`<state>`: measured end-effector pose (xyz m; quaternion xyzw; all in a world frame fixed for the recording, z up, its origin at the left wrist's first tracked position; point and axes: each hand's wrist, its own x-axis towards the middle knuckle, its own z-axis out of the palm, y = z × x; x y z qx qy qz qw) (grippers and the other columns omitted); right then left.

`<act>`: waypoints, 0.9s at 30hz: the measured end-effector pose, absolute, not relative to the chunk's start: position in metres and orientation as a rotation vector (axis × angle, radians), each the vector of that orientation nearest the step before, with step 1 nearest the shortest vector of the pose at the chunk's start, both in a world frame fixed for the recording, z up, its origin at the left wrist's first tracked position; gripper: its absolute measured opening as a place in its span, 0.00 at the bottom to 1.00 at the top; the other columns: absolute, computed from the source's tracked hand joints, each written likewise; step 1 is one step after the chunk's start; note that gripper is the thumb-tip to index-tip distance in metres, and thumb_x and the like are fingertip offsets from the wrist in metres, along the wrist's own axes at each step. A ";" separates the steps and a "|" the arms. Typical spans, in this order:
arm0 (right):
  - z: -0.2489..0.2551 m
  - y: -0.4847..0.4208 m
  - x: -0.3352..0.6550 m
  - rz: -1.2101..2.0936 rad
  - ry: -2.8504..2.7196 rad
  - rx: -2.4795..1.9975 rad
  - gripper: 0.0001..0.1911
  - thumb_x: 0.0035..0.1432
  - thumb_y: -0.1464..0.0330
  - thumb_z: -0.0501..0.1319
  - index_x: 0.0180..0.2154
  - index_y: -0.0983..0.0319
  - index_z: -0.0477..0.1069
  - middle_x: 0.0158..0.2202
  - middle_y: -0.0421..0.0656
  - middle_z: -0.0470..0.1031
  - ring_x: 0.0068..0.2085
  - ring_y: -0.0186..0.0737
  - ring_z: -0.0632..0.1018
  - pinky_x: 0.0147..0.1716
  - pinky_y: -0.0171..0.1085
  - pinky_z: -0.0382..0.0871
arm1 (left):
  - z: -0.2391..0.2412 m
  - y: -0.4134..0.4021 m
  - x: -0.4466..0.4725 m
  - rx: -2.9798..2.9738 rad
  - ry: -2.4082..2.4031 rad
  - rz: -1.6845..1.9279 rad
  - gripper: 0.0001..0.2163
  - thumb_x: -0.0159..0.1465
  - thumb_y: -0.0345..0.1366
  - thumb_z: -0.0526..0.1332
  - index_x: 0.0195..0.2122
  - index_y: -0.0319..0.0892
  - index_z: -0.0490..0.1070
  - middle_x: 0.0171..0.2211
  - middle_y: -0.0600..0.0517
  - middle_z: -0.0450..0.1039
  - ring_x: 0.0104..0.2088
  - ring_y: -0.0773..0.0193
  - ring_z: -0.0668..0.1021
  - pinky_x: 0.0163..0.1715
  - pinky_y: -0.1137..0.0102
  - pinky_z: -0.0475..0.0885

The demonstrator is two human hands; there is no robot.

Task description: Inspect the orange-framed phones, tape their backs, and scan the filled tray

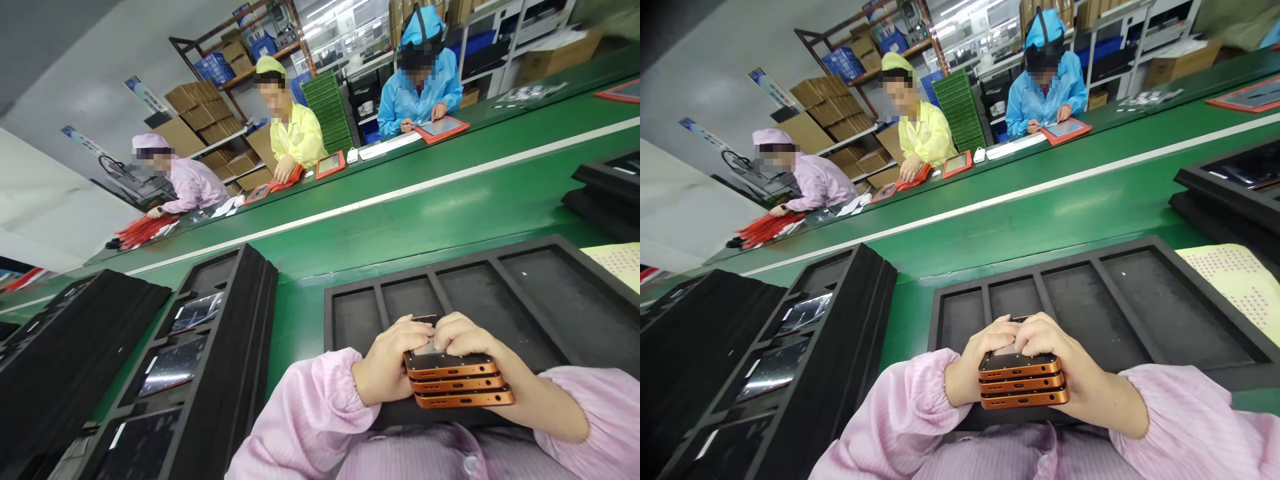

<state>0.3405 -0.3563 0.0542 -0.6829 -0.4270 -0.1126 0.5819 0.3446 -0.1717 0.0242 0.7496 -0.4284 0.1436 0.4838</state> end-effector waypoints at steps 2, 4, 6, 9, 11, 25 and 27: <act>0.054 -0.356 0.340 -0.285 -1.013 -1.588 0.09 0.62 0.66 0.59 0.44 0.55 0.60 0.34 0.43 0.69 0.38 0.38 0.73 0.38 0.38 0.73 | 0.025 -0.173 0.345 1.807 -1.066 0.408 0.10 0.63 0.35 0.57 0.45 0.44 0.61 0.42 0.44 0.77 0.47 0.61 0.78 0.50 0.61 0.72; 0.054 -0.357 0.339 -0.297 -1.029 -1.588 0.09 0.63 0.66 0.58 0.45 0.56 0.60 0.35 0.43 0.69 0.38 0.38 0.74 0.38 0.37 0.73 | 0.024 -0.174 0.345 1.809 -1.087 0.440 0.09 0.63 0.36 0.57 0.44 0.43 0.61 0.40 0.44 0.78 0.46 0.61 0.79 0.50 0.62 0.72; 0.055 -0.358 0.338 -0.306 -1.040 -1.594 0.09 0.63 0.67 0.57 0.45 0.56 0.61 0.35 0.43 0.69 0.38 0.37 0.74 0.38 0.36 0.72 | 0.023 -0.173 0.345 1.821 -1.104 0.447 0.09 0.63 0.35 0.57 0.44 0.43 0.61 0.40 0.43 0.78 0.45 0.61 0.79 0.50 0.62 0.72; 0.053 -0.359 0.337 -0.316 -1.051 -1.597 0.10 0.62 0.68 0.58 0.45 0.55 0.60 0.35 0.43 0.70 0.39 0.37 0.74 0.38 0.35 0.72 | 0.019 -0.171 0.344 1.836 -1.106 0.425 0.09 0.62 0.34 0.58 0.43 0.44 0.61 0.41 0.43 0.78 0.46 0.61 0.78 0.51 0.61 0.71; 0.051 -0.359 0.337 -0.319 -1.057 -1.594 0.11 0.62 0.68 0.58 0.45 0.55 0.60 0.35 0.43 0.70 0.39 0.37 0.74 0.38 0.36 0.73 | 0.016 -0.170 0.343 1.854 -1.100 0.373 0.09 0.61 0.34 0.59 0.42 0.44 0.62 0.43 0.43 0.77 0.48 0.60 0.78 0.52 0.60 0.69; 0.061 -0.345 0.342 -0.410 -0.972 -1.671 0.10 0.59 0.65 0.62 0.42 0.55 0.63 0.34 0.43 0.71 0.37 0.39 0.76 0.34 0.35 0.74 | 0.018 -0.164 0.350 1.835 -0.841 -0.018 0.11 0.54 0.40 0.64 0.35 0.44 0.66 0.42 0.46 0.78 0.45 0.57 0.79 0.57 0.55 0.63; 0.059 -0.345 0.340 -0.448 -0.988 -1.675 0.10 0.59 0.66 0.61 0.42 0.55 0.63 0.34 0.43 0.72 0.36 0.39 0.76 0.33 0.34 0.74 | 0.020 -0.163 0.350 1.841 -0.853 -0.066 0.10 0.54 0.40 0.63 0.35 0.44 0.66 0.43 0.46 0.77 0.46 0.57 0.78 0.58 0.54 0.60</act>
